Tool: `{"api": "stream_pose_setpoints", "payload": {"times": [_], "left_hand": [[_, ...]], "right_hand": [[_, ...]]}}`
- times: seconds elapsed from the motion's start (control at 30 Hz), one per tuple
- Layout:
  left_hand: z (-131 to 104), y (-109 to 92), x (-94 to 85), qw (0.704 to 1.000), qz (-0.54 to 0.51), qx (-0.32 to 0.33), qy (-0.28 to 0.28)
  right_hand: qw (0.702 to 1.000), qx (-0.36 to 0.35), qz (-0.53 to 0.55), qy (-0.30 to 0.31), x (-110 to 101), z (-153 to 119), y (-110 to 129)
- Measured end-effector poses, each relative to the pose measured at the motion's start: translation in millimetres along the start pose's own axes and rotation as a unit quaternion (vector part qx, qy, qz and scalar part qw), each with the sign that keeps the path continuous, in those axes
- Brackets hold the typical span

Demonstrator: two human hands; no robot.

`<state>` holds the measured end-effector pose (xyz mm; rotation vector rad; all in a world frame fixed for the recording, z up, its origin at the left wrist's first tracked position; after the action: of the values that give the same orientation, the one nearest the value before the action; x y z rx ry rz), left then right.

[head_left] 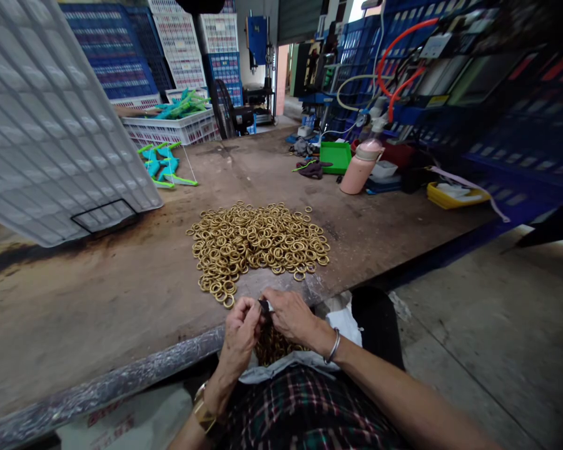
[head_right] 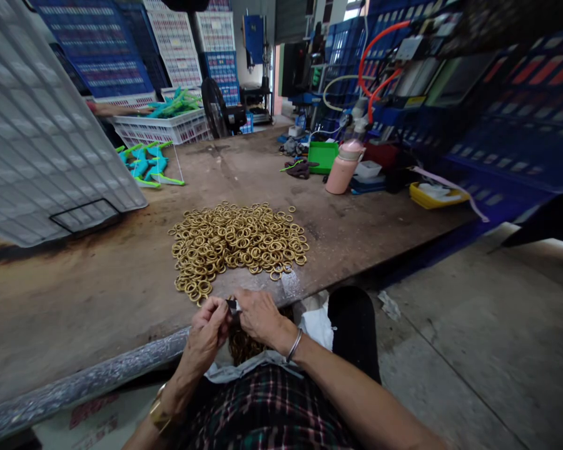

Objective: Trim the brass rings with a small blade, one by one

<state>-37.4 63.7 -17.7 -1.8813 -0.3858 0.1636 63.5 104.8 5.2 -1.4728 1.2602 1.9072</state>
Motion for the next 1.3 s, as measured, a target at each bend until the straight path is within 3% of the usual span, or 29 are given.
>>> {"api": "stream_pose_setpoints", "payload": {"times": [0.3,0.47,0.6,0.7,1.0,1.17,1.23,1.3], "left_hand": [[-1.7,0.0,-1.0,1.000,0.009,0.007,0.004],[-16.0,-2.0,7.3,0.996,-0.042,-0.046,0.060],[-19.3,-6.3,15.1,0.981,-0.133,-0.100,0.100],[-14.1,-6.3,17.5,0.974,-0.162,-0.123,0.099],[-0.4,8.8,13.3,0.929,-0.280,-0.231,0.074],[6.2,17.0,9.7,0.932,-0.271,-0.241,0.023],[6.1,15.6,10.9,0.946,-0.246,-0.208,0.024],[4.5,13.3,13.3,0.957,-0.225,-0.179,0.030]], "right_hand": [[1.000,-0.017,-0.021,0.004,7.5,-0.6,-2.7],[0.996,0.052,-0.072,-0.013,4.4,-1.9,-27.7],[0.985,0.121,-0.096,-0.071,-10.1,-7.0,-56.0],[0.977,0.148,-0.110,-0.105,-17.7,-11.6,-69.5],[0.966,0.186,-0.148,-0.097,-7.0,-5.7,-85.5],[0.975,0.162,-0.059,-0.142,-8.6,-3.1,-83.8],[0.976,0.135,0.046,-0.165,-11.8,-1.8,-72.4],[0.958,0.122,0.196,-0.170,-13.3,-0.4,-56.5]]}}
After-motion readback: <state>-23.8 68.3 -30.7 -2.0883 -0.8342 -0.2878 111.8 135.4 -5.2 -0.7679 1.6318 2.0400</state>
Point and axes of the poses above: each hand's wrist, its own z-axis towards the middle knuckle, its own x-axis out of the palm, y = z × x, the point moved 5 cm from there along z, towards the middle knuckle, and after that the axes turned 11 degrees about -y, right-handed, at the moved point
